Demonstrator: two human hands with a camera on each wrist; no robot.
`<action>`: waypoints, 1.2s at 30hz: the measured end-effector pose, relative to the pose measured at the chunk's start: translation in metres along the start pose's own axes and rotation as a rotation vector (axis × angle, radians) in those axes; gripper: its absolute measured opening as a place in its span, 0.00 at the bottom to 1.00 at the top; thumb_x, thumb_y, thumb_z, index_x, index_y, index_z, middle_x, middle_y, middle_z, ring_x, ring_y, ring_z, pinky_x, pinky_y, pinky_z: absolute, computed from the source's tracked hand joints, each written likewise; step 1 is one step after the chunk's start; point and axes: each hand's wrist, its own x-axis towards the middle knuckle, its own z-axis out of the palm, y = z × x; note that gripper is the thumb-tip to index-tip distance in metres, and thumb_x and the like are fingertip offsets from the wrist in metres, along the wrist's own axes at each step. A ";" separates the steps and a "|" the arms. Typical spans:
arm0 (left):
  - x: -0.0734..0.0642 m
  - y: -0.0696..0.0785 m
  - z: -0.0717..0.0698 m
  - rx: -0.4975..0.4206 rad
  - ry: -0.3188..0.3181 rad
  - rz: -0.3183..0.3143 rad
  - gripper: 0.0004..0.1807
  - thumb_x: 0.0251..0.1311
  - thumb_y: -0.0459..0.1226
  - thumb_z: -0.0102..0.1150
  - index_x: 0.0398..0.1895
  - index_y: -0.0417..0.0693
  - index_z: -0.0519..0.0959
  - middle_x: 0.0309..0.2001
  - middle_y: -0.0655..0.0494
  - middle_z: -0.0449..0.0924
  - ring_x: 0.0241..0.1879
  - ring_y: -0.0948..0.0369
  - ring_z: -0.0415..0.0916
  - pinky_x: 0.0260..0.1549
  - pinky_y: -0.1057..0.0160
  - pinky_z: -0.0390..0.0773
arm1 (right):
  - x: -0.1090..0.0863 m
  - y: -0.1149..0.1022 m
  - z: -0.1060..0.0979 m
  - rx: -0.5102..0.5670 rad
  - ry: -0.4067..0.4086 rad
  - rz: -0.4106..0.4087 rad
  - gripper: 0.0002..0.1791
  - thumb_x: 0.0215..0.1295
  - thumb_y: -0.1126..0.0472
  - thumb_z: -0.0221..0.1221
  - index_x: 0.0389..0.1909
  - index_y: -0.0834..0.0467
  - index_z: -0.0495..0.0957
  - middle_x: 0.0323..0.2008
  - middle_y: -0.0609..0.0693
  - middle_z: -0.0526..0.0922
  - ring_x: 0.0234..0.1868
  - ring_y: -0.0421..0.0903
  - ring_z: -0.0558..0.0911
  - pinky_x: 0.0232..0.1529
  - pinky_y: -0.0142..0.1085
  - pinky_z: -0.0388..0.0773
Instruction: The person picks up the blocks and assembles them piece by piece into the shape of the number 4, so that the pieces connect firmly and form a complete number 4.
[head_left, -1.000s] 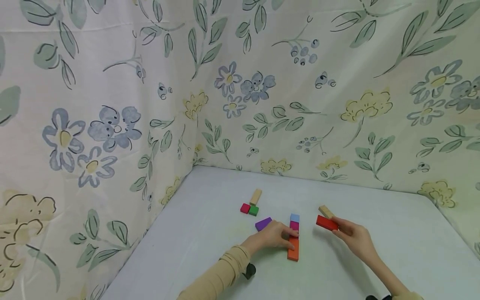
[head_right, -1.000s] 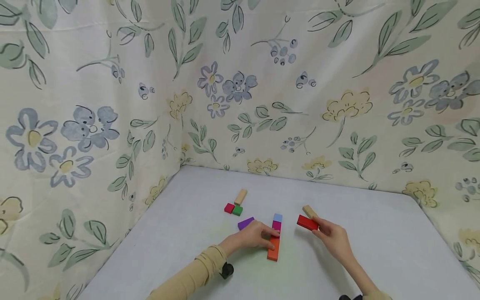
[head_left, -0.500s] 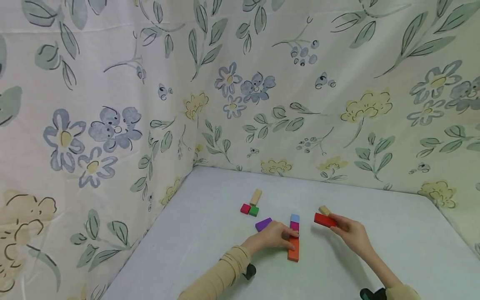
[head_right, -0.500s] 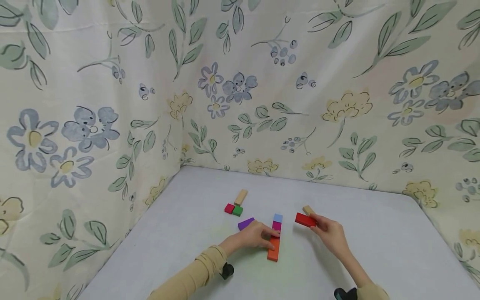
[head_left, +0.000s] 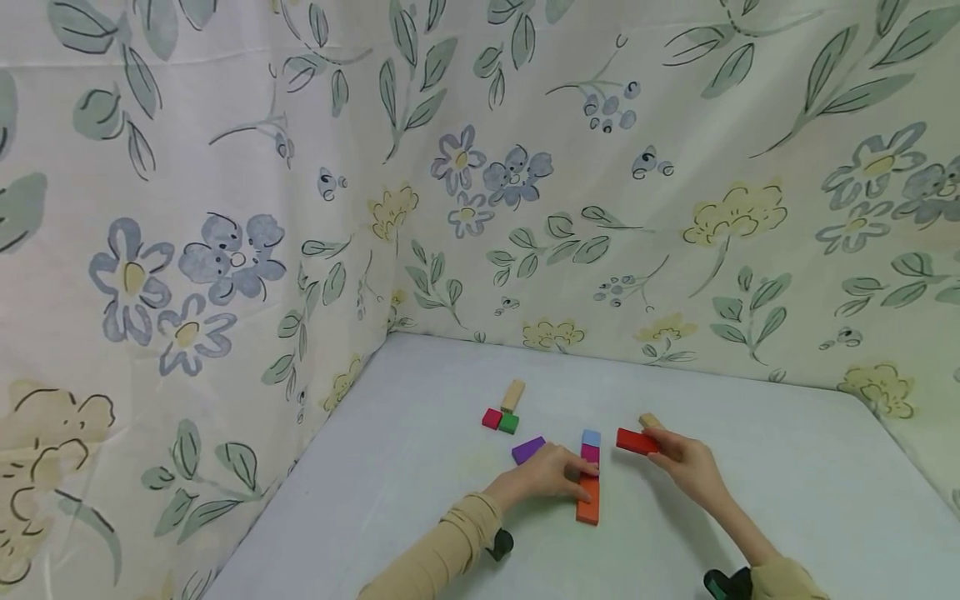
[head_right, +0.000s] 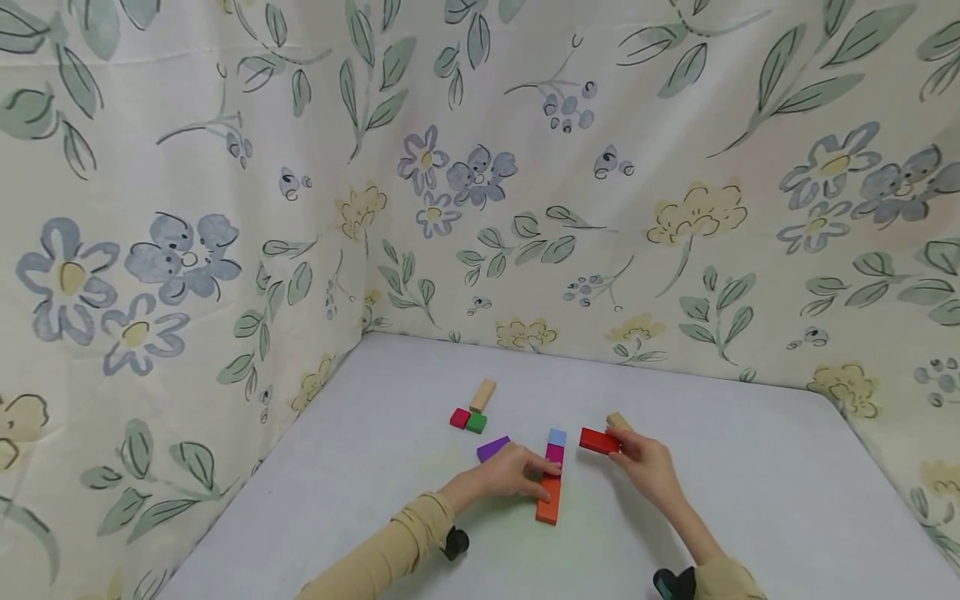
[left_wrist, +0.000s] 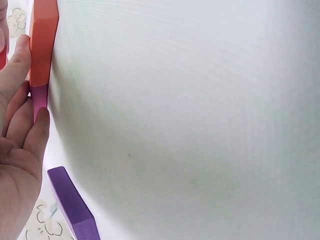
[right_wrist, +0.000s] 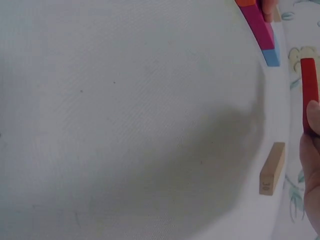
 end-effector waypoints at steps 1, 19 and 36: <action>0.000 0.000 0.000 0.003 -0.001 0.001 0.24 0.52 0.43 0.69 0.55 0.57 0.80 0.53 0.66 0.81 0.53 0.73 0.75 0.47 0.79 0.72 | 0.001 0.000 0.001 -0.001 -0.004 0.000 0.21 0.57 0.72 0.61 0.54 0.68 0.76 0.52 0.66 0.80 0.52 0.62 0.78 0.41 0.29 0.81; 0.001 -0.001 -0.002 0.018 -0.015 0.023 0.23 0.53 0.44 0.68 0.55 0.58 0.80 0.54 0.69 0.80 0.53 0.75 0.74 0.47 0.79 0.71 | 0.012 0.001 0.014 0.001 -0.053 -0.009 0.21 0.58 0.72 0.61 0.54 0.69 0.75 0.51 0.67 0.80 0.55 0.63 0.77 0.46 0.43 0.80; 0.003 -0.003 0.000 0.047 -0.005 0.029 0.23 0.52 0.46 0.68 0.54 0.59 0.80 0.53 0.69 0.80 0.52 0.78 0.73 0.46 0.81 0.70 | 0.018 0.007 0.024 -0.043 -0.078 0.015 0.22 0.57 0.72 0.61 0.54 0.69 0.75 0.52 0.68 0.79 0.56 0.64 0.76 0.50 0.49 0.77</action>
